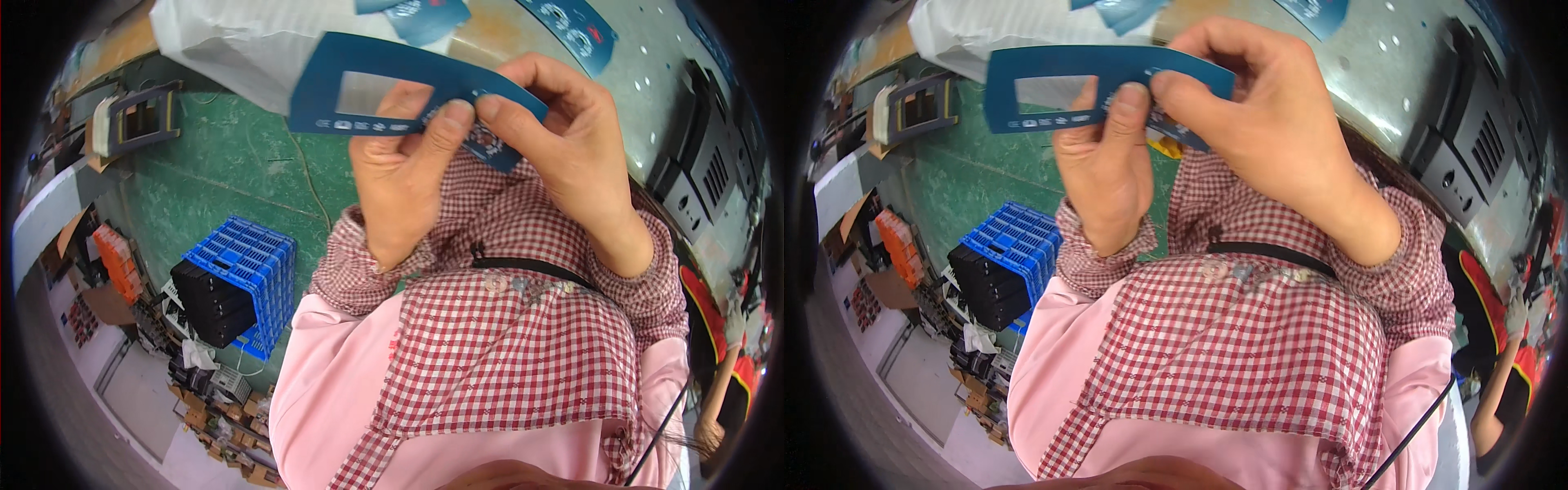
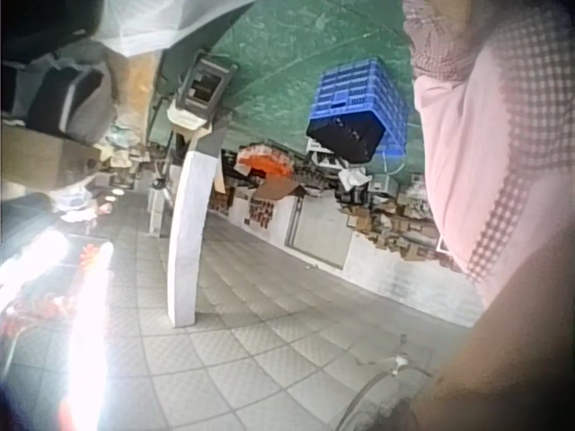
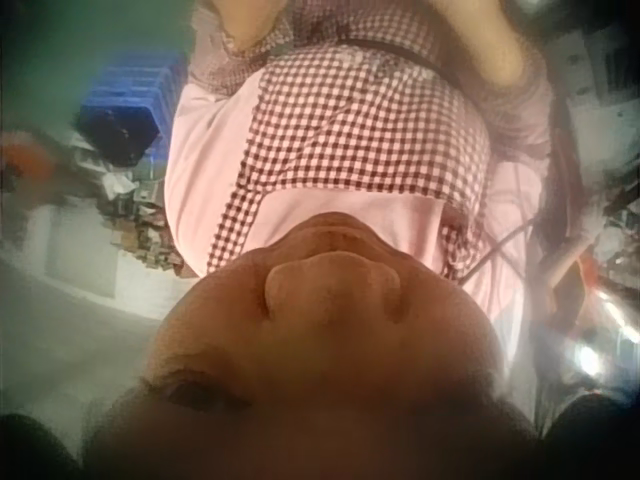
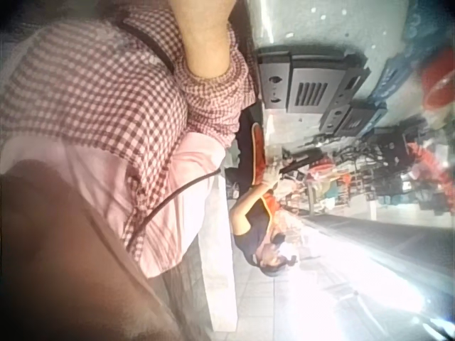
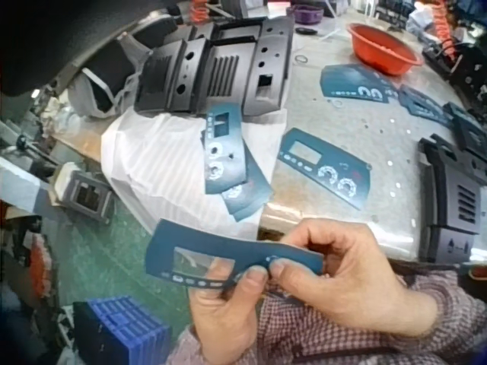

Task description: Applying labels or faceplates to electronic device housings on an assembly line.

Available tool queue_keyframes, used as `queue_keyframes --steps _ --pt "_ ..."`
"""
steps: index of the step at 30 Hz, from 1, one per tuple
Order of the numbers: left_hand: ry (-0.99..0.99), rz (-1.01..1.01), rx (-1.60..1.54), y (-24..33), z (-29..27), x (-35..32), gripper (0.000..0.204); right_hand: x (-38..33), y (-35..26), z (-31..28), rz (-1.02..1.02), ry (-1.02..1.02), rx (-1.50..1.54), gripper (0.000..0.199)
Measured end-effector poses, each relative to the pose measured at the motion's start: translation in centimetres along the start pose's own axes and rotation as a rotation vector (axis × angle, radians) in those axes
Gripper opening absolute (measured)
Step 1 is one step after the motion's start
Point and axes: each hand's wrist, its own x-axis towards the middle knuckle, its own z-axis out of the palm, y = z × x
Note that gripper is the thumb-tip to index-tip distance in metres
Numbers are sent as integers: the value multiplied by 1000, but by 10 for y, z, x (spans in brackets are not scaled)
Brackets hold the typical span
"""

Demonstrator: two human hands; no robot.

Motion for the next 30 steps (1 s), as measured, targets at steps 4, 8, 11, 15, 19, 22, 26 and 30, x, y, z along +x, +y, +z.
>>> queue_keyframes --steps 4,8,11,15,19,22,26,30 --pt "27 -39 305 18 3 2 14 -1 -1 3 194 101 -141 16" --pt "60 84 318 10 4 -11 10 -6 4 7 237 91 -8 11" --pt "-21 75 377 11 -12 -23 21 -4 11 18 194 91 76 12" --pt "37 82 322 12 -4 -28 16 -5 9 18 253 46 189 11" --pt "61 90 372 6 -9 -32 12 -8 19 15 197 38 121 8" --pt "86 -81 197 8 -6 -31 13 -14 13 15 152 31 15 2" --pt "126 -184 167 16 3 -24 16 -20 7 9 56 7 -268 14" --pt "176 -327 194 43 -6 -20 20 -12 15 12 -236 -65 -337 33"
